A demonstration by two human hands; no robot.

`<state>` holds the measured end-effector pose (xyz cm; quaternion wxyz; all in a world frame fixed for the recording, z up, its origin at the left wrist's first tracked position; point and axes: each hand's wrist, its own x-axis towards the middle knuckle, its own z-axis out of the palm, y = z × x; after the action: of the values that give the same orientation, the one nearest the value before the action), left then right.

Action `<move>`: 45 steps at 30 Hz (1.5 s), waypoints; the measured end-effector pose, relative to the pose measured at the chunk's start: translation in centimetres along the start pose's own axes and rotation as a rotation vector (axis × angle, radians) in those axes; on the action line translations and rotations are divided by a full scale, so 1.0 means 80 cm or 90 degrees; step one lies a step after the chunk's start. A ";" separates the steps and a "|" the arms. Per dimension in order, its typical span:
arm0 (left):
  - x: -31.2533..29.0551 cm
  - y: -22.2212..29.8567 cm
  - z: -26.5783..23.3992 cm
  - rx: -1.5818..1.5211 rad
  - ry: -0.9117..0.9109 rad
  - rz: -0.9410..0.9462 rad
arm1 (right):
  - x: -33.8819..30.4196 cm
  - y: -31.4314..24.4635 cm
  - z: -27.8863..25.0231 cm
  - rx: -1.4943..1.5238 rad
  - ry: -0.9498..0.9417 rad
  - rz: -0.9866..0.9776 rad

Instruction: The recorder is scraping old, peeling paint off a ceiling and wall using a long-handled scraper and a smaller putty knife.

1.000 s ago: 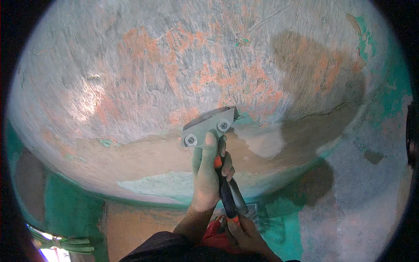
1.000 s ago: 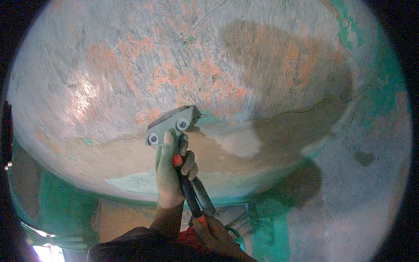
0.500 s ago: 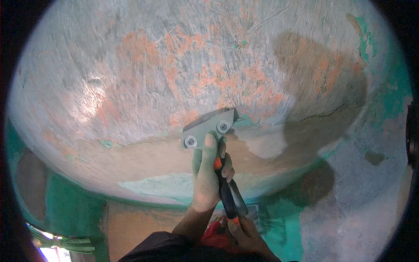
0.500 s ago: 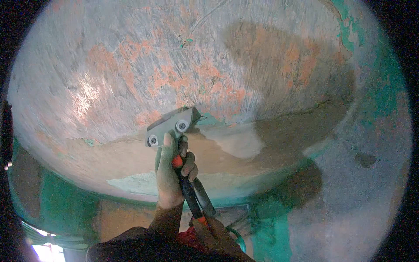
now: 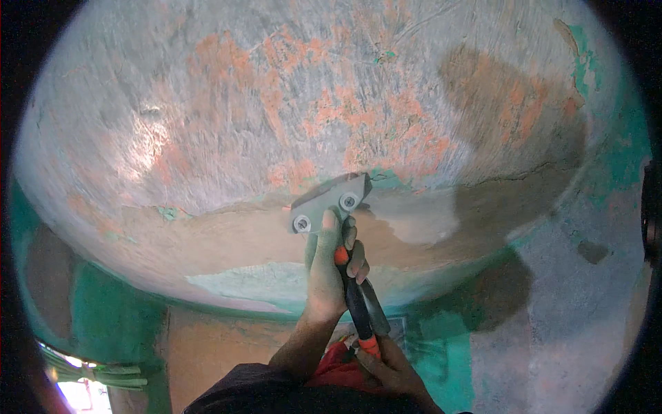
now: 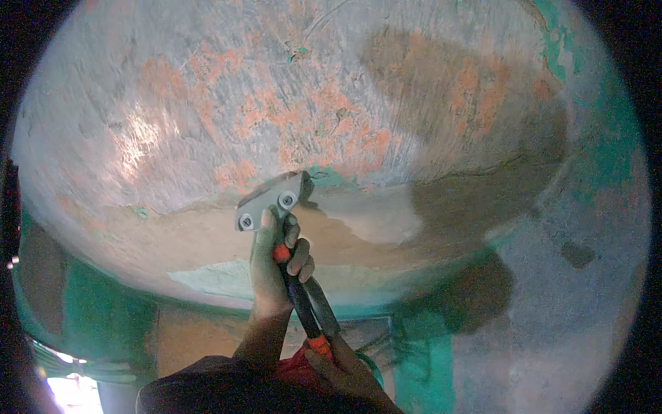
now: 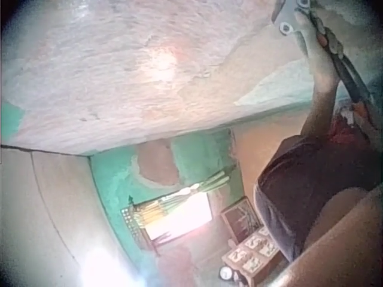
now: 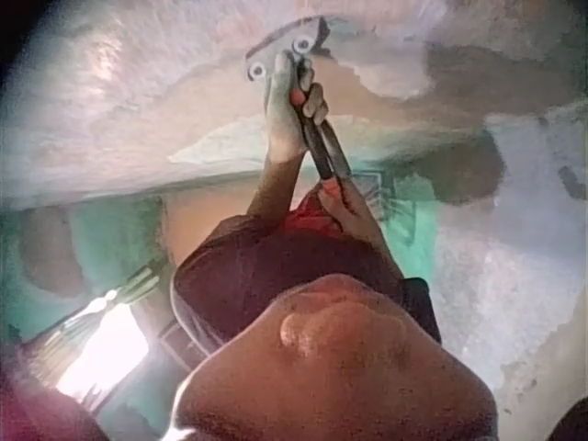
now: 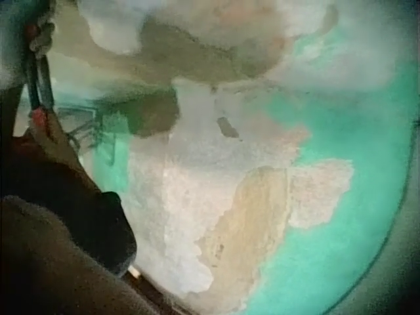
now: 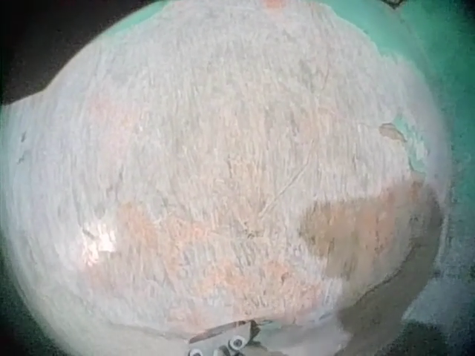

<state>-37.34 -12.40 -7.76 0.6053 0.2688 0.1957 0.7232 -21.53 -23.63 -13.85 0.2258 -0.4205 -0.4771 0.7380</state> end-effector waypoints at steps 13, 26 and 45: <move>-0.012 -0.005 -0.008 0.030 0.094 0.023 | -0.002 0.064 0.012 -0.012 0.174 -0.257; -0.016 -0.006 -0.019 -0.013 0.085 0.018 | -0.007 0.050 0.013 -0.253 0.184 -0.281; -0.008 0.000 -0.033 0.059 0.022 0.014 | 0.023 0.065 0.030 -0.200 0.225 -0.361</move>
<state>-38.89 -12.93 -9.89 0.5810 0.2862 0.2363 0.7244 -24.16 -25.81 -18.79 0.4330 -0.4220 -0.6357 0.4799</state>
